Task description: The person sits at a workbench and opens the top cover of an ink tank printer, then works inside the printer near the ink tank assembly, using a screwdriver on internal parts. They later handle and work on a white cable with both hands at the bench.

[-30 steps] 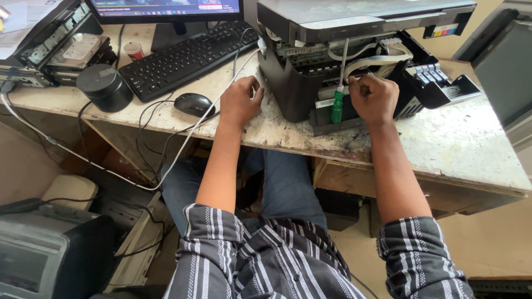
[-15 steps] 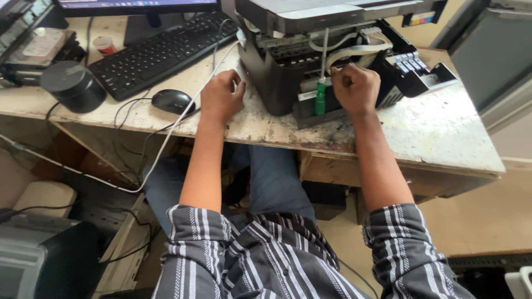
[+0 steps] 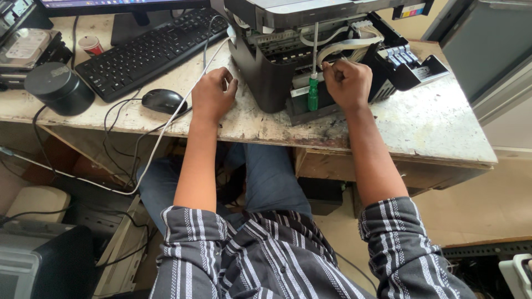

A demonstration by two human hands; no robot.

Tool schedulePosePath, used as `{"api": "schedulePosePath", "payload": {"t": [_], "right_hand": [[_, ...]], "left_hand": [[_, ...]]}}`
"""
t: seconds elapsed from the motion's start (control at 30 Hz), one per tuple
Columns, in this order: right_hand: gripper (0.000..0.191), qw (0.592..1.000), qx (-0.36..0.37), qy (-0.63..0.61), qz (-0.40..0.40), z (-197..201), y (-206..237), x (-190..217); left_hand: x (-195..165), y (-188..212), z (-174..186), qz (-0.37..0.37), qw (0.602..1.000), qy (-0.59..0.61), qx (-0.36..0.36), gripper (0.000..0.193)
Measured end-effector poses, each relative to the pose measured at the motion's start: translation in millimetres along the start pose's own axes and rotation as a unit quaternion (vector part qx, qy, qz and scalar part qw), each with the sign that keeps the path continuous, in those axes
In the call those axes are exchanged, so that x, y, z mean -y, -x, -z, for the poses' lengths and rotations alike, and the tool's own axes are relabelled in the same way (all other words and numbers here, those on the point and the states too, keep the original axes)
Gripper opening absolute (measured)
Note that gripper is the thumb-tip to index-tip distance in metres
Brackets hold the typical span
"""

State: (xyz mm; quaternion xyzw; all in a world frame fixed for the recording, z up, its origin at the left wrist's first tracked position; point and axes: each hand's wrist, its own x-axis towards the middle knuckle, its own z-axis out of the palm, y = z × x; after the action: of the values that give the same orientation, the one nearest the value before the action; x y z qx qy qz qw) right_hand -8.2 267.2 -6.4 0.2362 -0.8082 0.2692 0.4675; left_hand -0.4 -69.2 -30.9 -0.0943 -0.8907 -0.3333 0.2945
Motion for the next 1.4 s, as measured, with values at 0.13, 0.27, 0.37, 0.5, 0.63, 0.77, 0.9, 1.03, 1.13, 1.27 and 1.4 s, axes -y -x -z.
{"api": "schedulePosePath", "payload": {"t": [0.13,0.27,0.37,0.5,0.63,0.77,0.9,1.03,1.13,1.27,1.4], "right_hand": [[0.036,1.000,0.001,-0.003,0.003,0.5,-0.6,0.5],[0.039,1.000,0.008,0.006,-0.011,0.8,-0.9,1.6],[0.039,1.000,0.011,0.006,-0.013,0.9,-0.6,2.6],[0.038,1.000,0.007,-0.003,-0.016,0.7,-0.3,3.6],[0.037,1.000,0.006,-0.009,-0.016,0.5,-0.1,3.9],[0.037,1.000,0.005,-0.018,-0.010,0.1,0.1,3.6],[0.040,1.000,0.003,-0.003,-0.005,-0.4,0.6,3.3],[0.043,1.000,0.003,0.005,-0.002,-0.3,1.0,3.2],[0.041,1.000,0.006,-0.002,-0.009,0.5,1.6,3.5],[0.038,1.000,0.005,-0.007,-0.011,1.4,1.4,4.9],[0.038,1.000,0.006,-0.004,-0.008,2.2,0.3,6.7]], "left_hand": [[-0.9,0.3,1.1,-0.006,1.000,-0.003,-0.005,0.019],[-0.2,0.0,1.4,-0.013,1.000,-0.002,-0.009,0.019],[0.9,0.0,0.9,-0.017,1.000,0.002,-0.012,0.019],[1.4,0.5,0.6,-0.016,1.000,0.004,-0.015,0.019],[1.3,0.7,1.5,-0.017,1.000,0.002,-0.012,0.018],[0.4,0.7,2.8,-0.011,1.000,0.004,-0.008,0.018],[-1.0,0.4,4.5,-0.010,1.000,-0.002,0.000,0.018],[-1.7,1.1,5.7,-0.006,1.000,-0.002,0.000,0.018],[-1.3,1.0,5.0,-0.009,1.000,-0.002,0.000,0.018],[0.0,0.5,3.3,-0.005,1.000,-0.001,0.005,0.018],[-0.1,0.3,2.7,-0.009,1.000,-0.005,0.005,0.019]]}}
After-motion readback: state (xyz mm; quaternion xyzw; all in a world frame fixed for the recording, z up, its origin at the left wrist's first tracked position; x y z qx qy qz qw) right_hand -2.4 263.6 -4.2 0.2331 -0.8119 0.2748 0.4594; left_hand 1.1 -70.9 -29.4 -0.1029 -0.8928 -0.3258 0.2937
